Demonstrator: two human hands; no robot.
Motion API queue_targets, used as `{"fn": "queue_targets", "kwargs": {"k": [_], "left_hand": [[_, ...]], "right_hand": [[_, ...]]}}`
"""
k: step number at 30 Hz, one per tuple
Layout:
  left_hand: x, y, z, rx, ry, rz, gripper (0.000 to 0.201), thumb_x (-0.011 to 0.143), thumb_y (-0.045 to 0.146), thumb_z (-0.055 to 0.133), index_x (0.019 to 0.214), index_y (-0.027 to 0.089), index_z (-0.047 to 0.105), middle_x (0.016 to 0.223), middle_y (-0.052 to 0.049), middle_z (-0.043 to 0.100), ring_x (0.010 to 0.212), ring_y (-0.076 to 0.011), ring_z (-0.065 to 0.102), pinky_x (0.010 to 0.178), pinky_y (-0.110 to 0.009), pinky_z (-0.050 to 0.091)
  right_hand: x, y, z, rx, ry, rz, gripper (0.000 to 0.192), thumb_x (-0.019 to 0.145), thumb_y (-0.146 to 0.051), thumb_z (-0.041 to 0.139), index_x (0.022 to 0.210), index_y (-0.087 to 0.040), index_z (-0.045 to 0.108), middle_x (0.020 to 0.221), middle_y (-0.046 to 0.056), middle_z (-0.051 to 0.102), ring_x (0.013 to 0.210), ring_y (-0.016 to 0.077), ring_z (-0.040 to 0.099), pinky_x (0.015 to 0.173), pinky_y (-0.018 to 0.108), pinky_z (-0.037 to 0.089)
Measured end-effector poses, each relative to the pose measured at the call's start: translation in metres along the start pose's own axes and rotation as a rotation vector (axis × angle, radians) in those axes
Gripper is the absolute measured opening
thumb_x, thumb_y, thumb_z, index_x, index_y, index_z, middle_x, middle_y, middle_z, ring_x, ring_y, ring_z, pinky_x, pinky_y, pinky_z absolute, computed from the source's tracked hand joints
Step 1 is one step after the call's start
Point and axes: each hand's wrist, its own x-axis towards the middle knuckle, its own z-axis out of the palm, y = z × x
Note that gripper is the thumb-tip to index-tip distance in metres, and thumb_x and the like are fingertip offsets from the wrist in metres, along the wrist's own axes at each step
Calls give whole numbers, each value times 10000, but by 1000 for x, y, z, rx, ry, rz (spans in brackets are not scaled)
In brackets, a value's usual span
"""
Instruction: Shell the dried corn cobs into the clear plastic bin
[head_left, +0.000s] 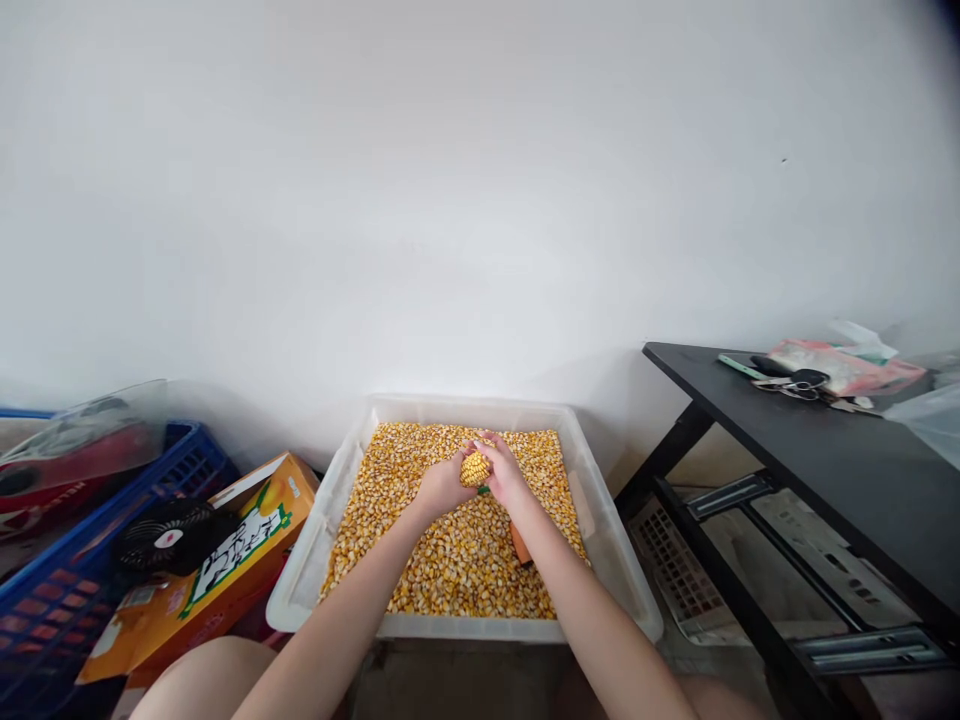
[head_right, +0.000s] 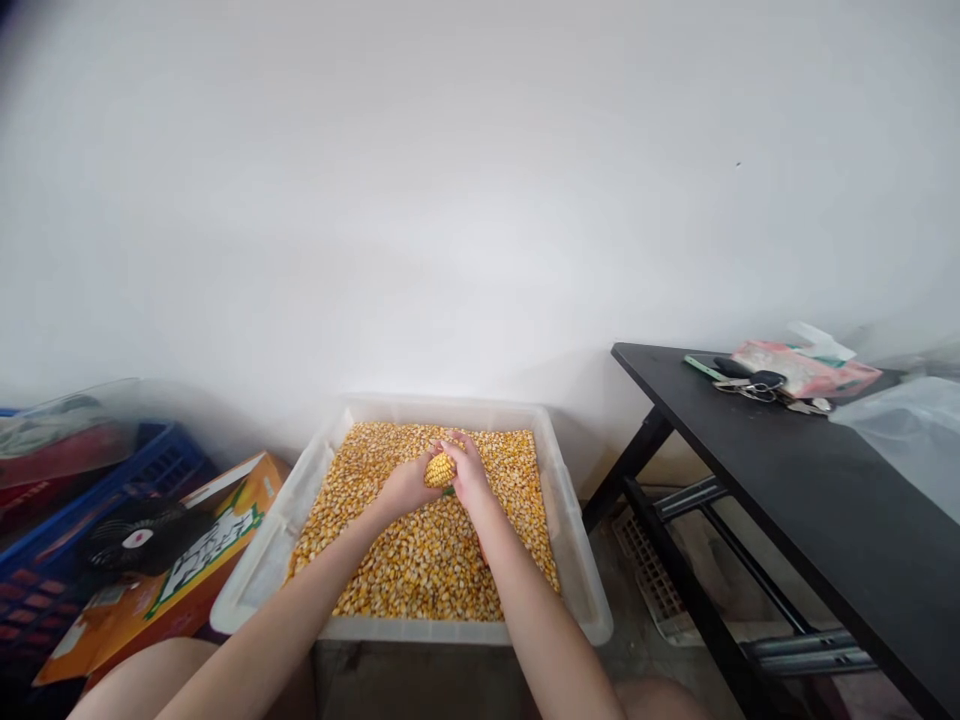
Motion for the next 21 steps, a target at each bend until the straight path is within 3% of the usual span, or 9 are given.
{"fn": "queue_targets", "kwargs": {"k": [8,12,15,21], "left_hand": [[0,1,-3,-150,5,-17,498,664,303,645,1134,181,535,963,-53,684,845,-215,646,691,-243,445],[0,2,-3,-41,21,-9,565,691,340,633,1206,166,482,1004,-94,682,906,-254,643,737,-275,448],[0,3,0,-16,13,23,630,712,370,627,1273,163,428,1041,-108,675,963,-265,630,780,-290,445],[-2,1,3,-110,35,57,658,695,383,651,1275,160,434,1039,-98,675,946,-261,634,764,-285,452]], "right_hand": [[-6,-8,2,108,-122,-23,464,583,-132,660,984,-276,477,844,-32,688,814,189,660,683,306,498],[-5,-9,5,86,-39,-22,346,642,-258,684,934,-257,499,771,-21,681,746,193,659,647,313,500],[-2,-6,3,18,13,-56,360,607,-227,712,910,-242,516,699,-27,664,690,179,648,619,292,493],[0,-6,-2,-6,-47,-45,427,589,-223,709,971,-247,519,776,-28,661,664,161,635,566,268,481]]}}
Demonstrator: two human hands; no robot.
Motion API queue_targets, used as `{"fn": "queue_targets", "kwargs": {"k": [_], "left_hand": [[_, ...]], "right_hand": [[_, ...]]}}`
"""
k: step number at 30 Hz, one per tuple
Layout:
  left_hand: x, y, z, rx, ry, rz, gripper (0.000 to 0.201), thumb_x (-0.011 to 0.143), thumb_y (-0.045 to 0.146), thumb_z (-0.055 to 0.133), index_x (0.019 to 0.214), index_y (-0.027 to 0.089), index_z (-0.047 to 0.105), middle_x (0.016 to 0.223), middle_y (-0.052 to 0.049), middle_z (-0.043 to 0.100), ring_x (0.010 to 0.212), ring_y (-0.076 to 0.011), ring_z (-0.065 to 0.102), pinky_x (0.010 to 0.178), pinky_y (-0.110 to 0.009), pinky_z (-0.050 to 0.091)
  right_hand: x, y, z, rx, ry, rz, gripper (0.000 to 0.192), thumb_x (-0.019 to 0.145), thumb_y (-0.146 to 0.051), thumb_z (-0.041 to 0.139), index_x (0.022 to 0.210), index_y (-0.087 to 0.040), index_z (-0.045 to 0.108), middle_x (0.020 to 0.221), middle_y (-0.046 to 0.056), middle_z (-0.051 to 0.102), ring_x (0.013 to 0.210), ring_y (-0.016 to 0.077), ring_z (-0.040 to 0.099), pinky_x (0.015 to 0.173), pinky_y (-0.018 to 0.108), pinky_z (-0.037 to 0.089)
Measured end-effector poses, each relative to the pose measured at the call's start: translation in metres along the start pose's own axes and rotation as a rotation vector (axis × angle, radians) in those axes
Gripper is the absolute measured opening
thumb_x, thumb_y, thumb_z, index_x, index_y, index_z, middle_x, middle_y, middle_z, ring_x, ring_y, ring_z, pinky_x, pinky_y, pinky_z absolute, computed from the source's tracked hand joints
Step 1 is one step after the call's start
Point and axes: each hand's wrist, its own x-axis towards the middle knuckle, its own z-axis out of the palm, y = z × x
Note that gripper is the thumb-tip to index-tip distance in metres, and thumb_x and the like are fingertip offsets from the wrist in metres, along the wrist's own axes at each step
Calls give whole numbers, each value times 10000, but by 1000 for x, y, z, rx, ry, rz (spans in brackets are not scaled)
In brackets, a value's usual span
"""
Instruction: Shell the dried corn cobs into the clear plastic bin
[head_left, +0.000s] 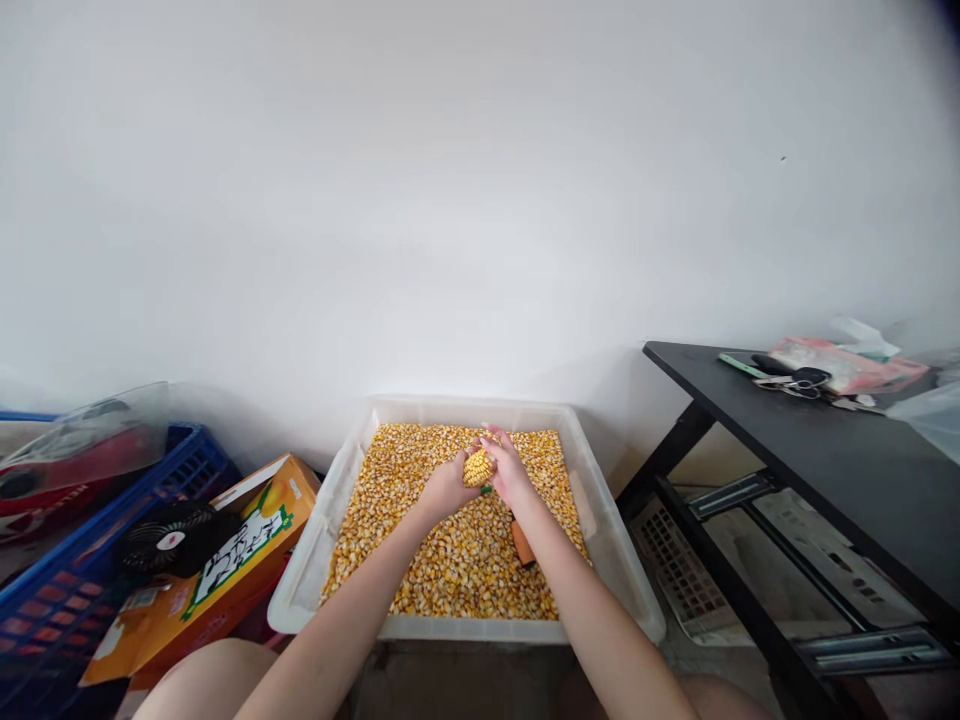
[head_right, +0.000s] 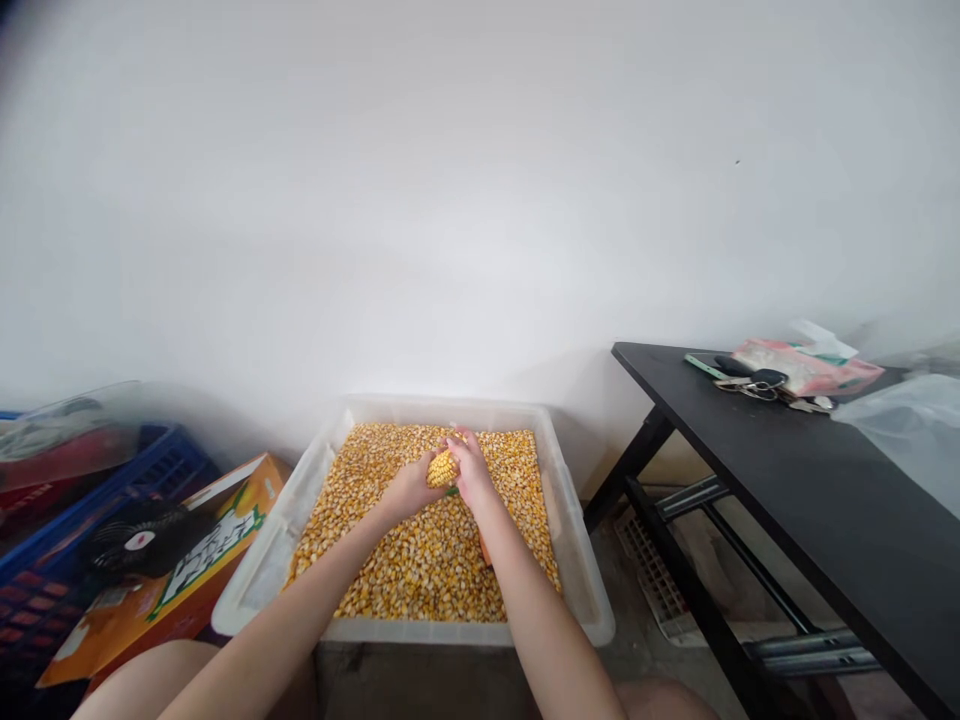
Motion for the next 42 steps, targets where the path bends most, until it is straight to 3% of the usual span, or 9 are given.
{"fn": "queue_targets", "kwargs": {"k": [11,16,23,27,30,36,42], "left_hand": [[0,1,4,-142,-19,-58,624,679,311,657,1251,169,453,1055,-78,667,933,-231,631,777,-280,453],[2,1,3,-106,0,-88,646,670,310,662,1259,154,447,1031,-95,672,956,-250,625,788,-292,450],[3,-4,8,-262,-33,-26,668,671,268,652,1287,155,420,1047,-62,665,932,-217,627,785,-287,467],[4,-8,7,-294,-45,-34,614,670,299,660,1231,149,461,1038,-60,663,903,-209,628,772,-286,470],[4,-7,2,-258,-39,-15,592,682,384,663,1190,142,477,1078,-82,645,928,-216,620,780,-282,465],[3,-2,-7,0,-17,-7,550,722,465,616,1161,168,469,1053,-105,652,949,-264,620,753,-299,449],[0,7,-18,216,22,-118,450,717,350,608,1131,243,466,939,-56,681,890,-258,644,705,-278,431]], "right_hand": [[-1,2,0,-12,-5,-49,494,618,-240,716,1041,-285,465,796,-52,618,668,146,631,599,275,493],[1,7,3,-137,52,-144,454,609,-267,729,977,-276,462,782,-61,602,666,141,635,633,276,492],[2,4,-3,-210,-40,-112,328,693,-308,630,946,-288,422,841,-43,667,694,168,655,616,291,492],[0,1,-1,-133,-79,-73,344,695,-315,631,952,-298,404,815,-54,674,745,181,660,602,287,492],[-1,-3,3,-24,-63,-40,361,667,-341,677,919,-282,426,780,-45,673,768,189,660,609,287,494],[3,-3,4,70,131,70,360,643,-463,715,815,-220,514,686,4,665,678,201,646,588,310,497],[6,7,1,110,21,45,233,619,-318,748,725,-190,585,682,-18,649,648,143,600,594,261,467]]}}
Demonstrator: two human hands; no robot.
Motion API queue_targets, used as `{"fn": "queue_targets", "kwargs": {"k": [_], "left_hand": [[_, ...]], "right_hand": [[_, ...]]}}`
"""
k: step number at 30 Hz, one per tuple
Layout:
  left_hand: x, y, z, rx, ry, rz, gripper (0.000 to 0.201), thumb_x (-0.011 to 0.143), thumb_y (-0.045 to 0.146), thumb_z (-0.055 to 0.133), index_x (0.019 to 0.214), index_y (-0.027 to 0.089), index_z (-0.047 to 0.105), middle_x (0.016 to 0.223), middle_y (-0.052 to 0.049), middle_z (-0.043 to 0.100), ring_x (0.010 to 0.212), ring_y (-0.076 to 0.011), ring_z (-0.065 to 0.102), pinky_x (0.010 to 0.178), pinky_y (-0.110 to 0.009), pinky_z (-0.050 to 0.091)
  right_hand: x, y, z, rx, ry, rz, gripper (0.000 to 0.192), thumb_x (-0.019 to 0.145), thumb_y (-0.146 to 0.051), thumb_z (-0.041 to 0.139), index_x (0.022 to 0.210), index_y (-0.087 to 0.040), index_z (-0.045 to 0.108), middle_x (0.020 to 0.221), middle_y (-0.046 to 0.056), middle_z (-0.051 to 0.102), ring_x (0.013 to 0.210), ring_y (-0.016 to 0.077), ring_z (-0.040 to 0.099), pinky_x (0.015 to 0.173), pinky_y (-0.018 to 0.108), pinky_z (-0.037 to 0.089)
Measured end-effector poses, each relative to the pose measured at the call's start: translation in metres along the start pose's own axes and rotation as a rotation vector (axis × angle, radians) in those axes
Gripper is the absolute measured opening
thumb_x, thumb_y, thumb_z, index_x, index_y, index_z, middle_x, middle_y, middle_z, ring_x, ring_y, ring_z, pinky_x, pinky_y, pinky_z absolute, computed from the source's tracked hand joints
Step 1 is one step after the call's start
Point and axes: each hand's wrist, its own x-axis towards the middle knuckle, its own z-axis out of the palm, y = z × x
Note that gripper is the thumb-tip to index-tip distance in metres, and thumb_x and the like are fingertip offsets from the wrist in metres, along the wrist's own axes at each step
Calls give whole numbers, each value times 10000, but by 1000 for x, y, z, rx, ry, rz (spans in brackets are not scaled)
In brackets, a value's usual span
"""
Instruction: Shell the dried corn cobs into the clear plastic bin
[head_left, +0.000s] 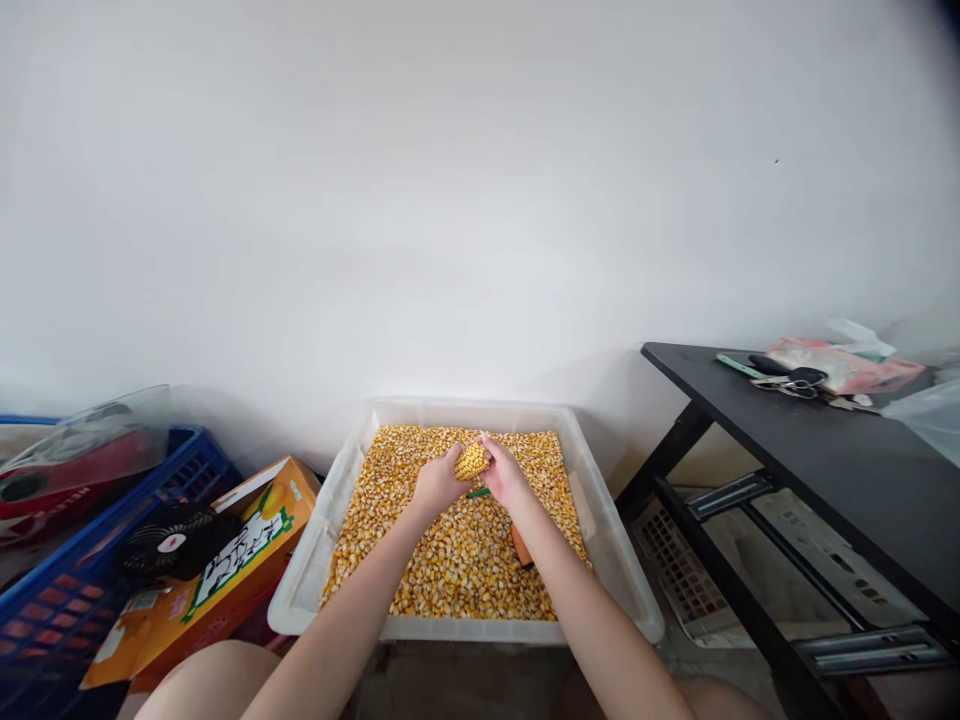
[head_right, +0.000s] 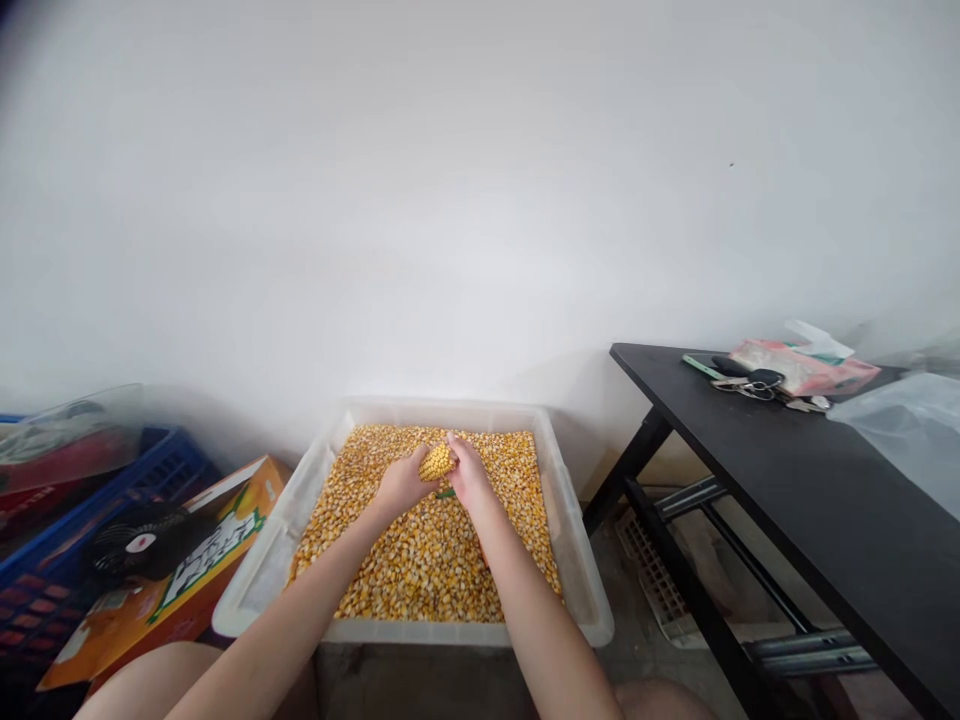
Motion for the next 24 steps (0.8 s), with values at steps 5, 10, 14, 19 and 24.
{"fn": "queue_targets", "kwargs": {"k": [5,10,14,19,24], "left_hand": [[-2,3,-2,6,-27,-22,427,714,337,605,1099,237,448,877,-47,682,850,-252,654,696,-275,429],[-3,4,3,-93,-40,-25,448,686,378,634,1054,215,436,920,-59,675,878,-255,647,674,-266,428],[-2,4,3,-100,-24,-38,446,686,346,627,1065,208,436,910,-60,675,863,-252,649,662,-261,421],[-2,5,-1,-197,5,-42,383,703,316,591,1039,202,447,907,-53,673,832,-226,653,632,-243,417],[-3,9,0,-46,-41,-49,440,715,374,602,1086,200,443,903,-70,682,866,-255,652,678,-266,425]], "right_hand": [[-3,-1,1,-39,-66,-27,251,602,-201,696,840,-214,618,740,-19,669,707,152,607,664,268,464],[-6,-4,2,-97,-83,-48,297,633,-209,651,926,-234,607,774,-21,659,708,146,599,669,266,458],[-7,-3,4,-70,-65,-80,301,631,-229,669,925,-241,603,774,-22,662,745,151,604,699,267,461],[-8,-2,5,-63,-149,-62,377,623,-241,704,983,-246,595,787,0,682,828,192,629,743,312,477],[-5,2,2,-62,-6,-100,298,613,-244,692,898,-237,608,752,-1,684,791,207,640,704,331,490]]}}
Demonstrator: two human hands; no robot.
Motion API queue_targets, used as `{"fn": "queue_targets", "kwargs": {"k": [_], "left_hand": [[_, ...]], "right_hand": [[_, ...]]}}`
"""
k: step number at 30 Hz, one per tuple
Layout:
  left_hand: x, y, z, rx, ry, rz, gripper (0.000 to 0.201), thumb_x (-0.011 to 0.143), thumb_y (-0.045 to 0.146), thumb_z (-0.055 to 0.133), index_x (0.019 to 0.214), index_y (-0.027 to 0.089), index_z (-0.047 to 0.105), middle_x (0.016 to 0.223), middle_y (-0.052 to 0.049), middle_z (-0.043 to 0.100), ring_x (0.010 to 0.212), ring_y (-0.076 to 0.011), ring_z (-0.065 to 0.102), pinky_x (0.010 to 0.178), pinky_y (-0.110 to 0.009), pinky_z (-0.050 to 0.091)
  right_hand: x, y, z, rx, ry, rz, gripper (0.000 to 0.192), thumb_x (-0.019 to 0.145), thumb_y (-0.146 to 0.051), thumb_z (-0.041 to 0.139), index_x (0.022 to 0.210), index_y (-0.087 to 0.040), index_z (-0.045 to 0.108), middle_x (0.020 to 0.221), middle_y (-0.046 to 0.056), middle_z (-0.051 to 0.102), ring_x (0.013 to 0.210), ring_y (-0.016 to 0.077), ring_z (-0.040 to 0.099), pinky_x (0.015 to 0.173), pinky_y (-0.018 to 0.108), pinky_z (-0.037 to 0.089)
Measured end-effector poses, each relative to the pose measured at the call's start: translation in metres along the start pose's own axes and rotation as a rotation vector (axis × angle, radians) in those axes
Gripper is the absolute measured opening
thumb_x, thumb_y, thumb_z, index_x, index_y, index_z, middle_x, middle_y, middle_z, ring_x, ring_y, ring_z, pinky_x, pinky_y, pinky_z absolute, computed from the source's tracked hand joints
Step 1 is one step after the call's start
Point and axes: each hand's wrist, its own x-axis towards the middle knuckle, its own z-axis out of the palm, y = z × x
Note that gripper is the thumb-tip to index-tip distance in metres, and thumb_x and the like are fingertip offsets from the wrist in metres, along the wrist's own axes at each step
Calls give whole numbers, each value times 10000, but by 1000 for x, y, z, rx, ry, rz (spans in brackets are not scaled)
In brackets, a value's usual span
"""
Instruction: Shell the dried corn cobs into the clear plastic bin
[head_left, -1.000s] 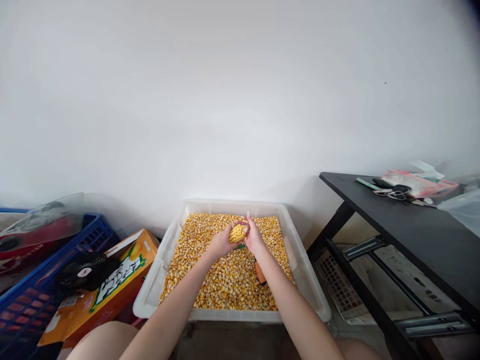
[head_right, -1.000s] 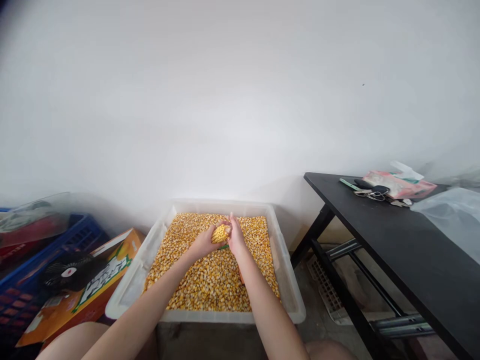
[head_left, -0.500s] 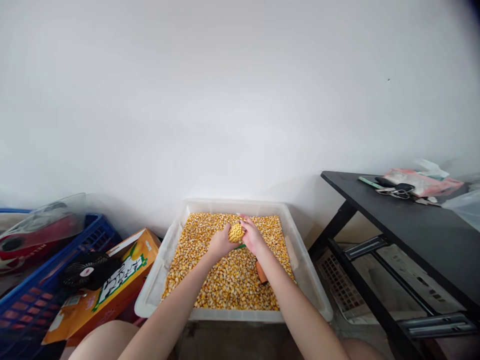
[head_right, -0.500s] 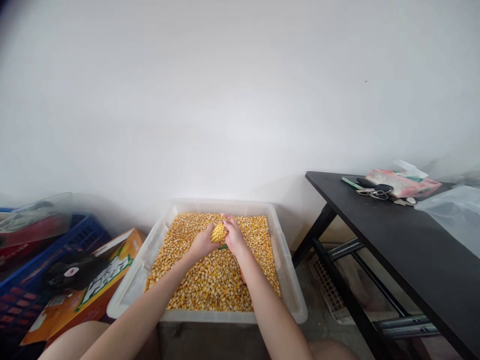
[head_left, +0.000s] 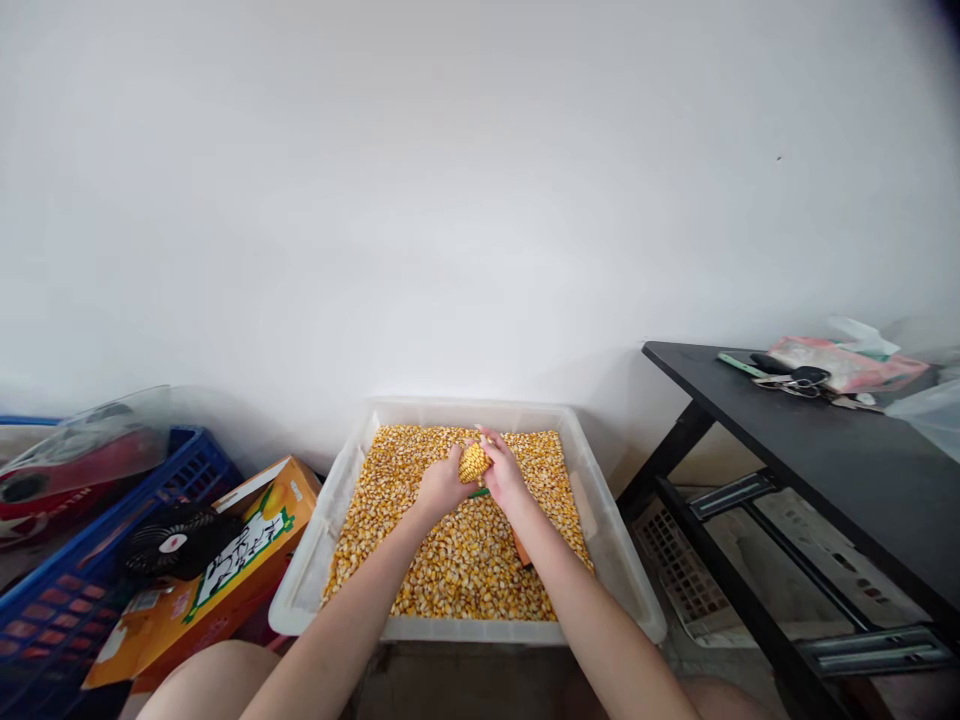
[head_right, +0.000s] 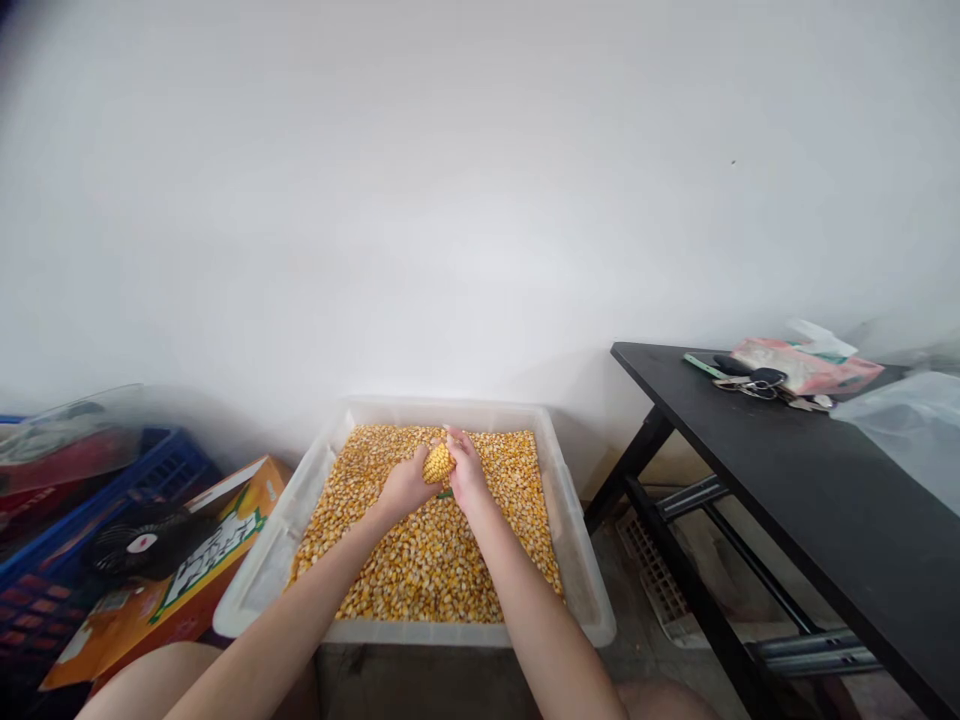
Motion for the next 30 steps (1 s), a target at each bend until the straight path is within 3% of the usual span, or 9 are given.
{"fn": "queue_targets", "kwargs": {"k": [3,8,11,14,22,26,30], "left_hand": [[0,1,1,74,1,31,440,719,397,593,1081,198,441,890,-82,686,851,-268,652,678,-282,427],[0,-1,1,59,29,-1,451,712,354,586,1104,189,437,892,-92,682,844,-271,652,666,-283,422],[1,-3,2,-7,22,-7,489,702,349,598,1134,195,429,898,-83,678,828,-260,652,655,-276,420],[2,-6,5,-101,19,19,488,683,326,614,1120,190,444,876,-67,675,801,-245,649,635,-267,421],[5,-12,8,-300,12,40,476,676,276,641,1117,187,484,935,-48,671,839,-215,642,675,-254,433],[7,-13,8,-224,32,54,469,669,283,631,1102,187,481,915,-56,671,828,-225,644,662,-255,419],[7,-13,8,-101,26,21,399,671,311,622,1021,179,483,816,-59,668,772,-242,648,610,-258,396]], "right_hand": [[1,1,1,-17,45,3,279,609,-240,686,880,-239,616,743,-9,679,775,202,640,684,319,492],[0,1,3,0,-10,6,287,625,-294,709,888,-239,606,765,-20,668,775,174,632,706,292,488],[0,3,-1,-119,-67,37,390,600,-274,739,962,-250,598,772,-26,674,757,163,627,702,276,480],[2,5,-7,-221,-60,-2,339,616,-307,720,936,-244,627,813,-23,677,751,153,616,678,256,472],[6,2,-10,-227,-63,11,339,633,-399,685,931,-239,661,969,1,663,825,162,591,665,251,474],[4,3,-8,-307,-66,25,385,641,-423,687,980,-256,618,902,1,657,779,171,597,622,263,466],[2,4,-8,-414,-41,18,365,617,-423,714,916,-247,599,797,-10,642,697,162,587,576,254,441]]}}
